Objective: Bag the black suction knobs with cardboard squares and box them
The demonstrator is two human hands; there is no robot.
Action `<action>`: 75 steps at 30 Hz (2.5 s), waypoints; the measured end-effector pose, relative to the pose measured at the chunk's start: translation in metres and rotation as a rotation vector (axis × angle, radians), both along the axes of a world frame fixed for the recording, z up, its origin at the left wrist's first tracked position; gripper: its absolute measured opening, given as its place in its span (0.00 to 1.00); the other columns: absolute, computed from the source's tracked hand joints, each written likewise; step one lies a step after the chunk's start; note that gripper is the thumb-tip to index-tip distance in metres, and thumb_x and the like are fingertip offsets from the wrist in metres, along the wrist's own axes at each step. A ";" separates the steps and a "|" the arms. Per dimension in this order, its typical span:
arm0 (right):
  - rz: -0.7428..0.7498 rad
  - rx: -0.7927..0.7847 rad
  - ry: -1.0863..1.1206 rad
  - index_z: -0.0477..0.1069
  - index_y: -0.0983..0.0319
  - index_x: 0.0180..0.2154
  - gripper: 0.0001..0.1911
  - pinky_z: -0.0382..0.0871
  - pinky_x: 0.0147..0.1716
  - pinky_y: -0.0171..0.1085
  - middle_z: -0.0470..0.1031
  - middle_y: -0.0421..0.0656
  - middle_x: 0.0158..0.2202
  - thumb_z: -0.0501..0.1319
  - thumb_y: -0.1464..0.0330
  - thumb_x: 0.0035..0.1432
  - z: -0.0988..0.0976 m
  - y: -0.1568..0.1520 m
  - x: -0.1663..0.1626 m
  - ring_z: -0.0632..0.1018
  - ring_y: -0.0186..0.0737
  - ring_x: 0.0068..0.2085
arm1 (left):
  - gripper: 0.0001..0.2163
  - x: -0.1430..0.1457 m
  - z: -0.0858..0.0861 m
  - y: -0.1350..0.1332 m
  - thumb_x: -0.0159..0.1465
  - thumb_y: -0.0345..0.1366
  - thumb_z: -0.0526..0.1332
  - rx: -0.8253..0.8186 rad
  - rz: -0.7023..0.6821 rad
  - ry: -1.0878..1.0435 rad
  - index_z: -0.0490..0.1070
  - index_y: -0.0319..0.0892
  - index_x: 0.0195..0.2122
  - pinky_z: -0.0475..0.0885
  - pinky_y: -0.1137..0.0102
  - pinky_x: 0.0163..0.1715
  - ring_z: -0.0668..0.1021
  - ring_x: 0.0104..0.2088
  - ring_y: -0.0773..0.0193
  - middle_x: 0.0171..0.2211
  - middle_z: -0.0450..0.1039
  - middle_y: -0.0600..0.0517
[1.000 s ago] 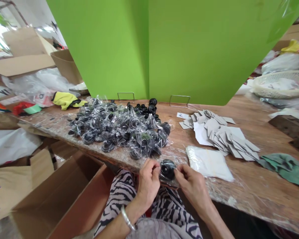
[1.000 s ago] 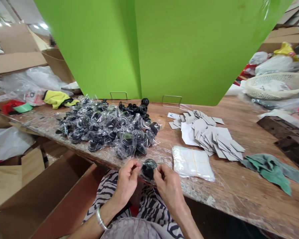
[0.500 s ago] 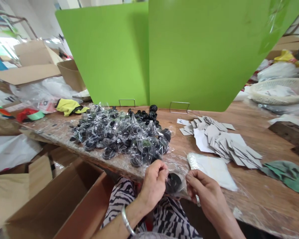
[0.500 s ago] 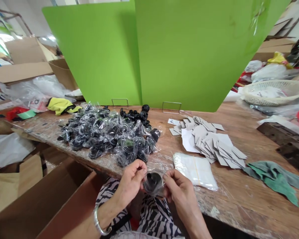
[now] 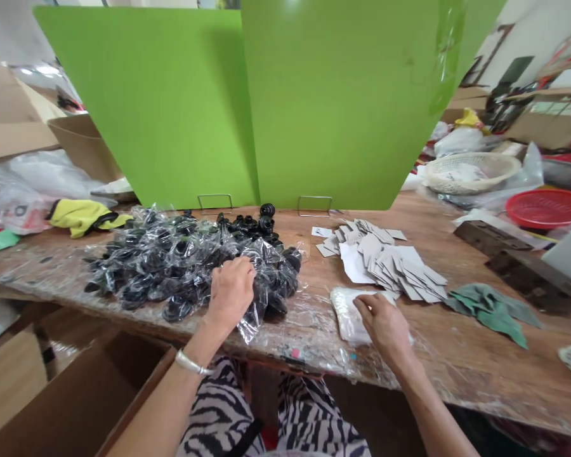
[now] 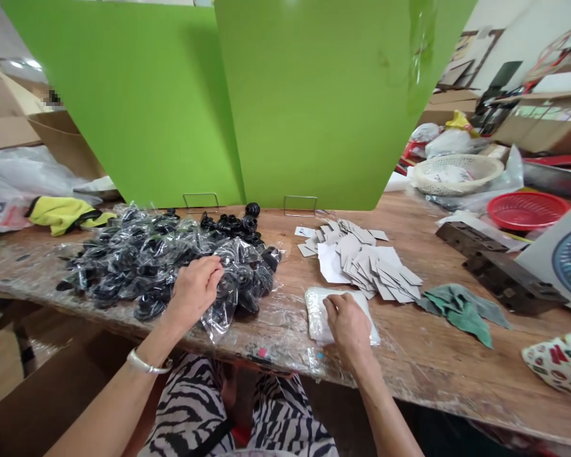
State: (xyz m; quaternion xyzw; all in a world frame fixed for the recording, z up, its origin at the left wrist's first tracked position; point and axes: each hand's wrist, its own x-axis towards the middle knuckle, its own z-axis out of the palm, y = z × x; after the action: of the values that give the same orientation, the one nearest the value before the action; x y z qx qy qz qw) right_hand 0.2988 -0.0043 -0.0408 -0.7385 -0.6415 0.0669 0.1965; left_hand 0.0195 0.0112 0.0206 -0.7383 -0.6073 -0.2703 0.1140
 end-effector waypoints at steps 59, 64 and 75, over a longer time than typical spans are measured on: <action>0.066 -0.373 1.461 0.60 0.61 0.19 0.19 0.51 0.18 0.31 0.58 0.33 0.14 0.65 0.55 0.39 -0.013 -0.047 -0.070 0.58 0.27 0.17 | 0.08 0.023 -0.072 -0.108 0.47 0.34 0.65 -0.935 -0.052 -1.891 0.68 0.35 0.24 0.67 0.76 0.13 0.70 0.15 0.71 0.18 0.72 0.52; 0.102 0.112 0.717 0.67 0.60 0.32 0.18 0.63 0.31 0.39 0.69 0.44 0.31 0.61 0.54 0.42 -0.006 -0.064 -0.069 0.69 0.42 0.33 | 0.13 0.040 -0.067 -0.103 0.41 0.34 0.68 -0.780 0.059 -1.828 0.62 0.37 0.14 0.55 0.81 0.08 0.61 0.09 0.77 0.09 0.63 0.58; 0.238 -0.391 1.200 0.56 0.60 0.19 0.18 0.51 0.17 0.30 0.60 0.32 0.13 0.60 0.55 0.45 0.001 -0.075 -0.090 0.59 0.27 0.17 | 0.12 0.056 -0.064 -0.097 0.46 0.36 0.64 -0.668 0.066 -1.367 0.60 0.40 0.15 0.55 0.77 0.15 0.61 0.14 0.73 0.12 0.59 0.59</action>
State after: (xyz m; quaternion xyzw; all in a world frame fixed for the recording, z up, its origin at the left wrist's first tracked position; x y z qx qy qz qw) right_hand 0.2087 -0.0798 -0.0400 -0.5185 -0.4735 0.6058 0.3742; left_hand 0.0754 -0.0863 -0.0430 -0.3834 -0.6139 -0.4659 -0.5091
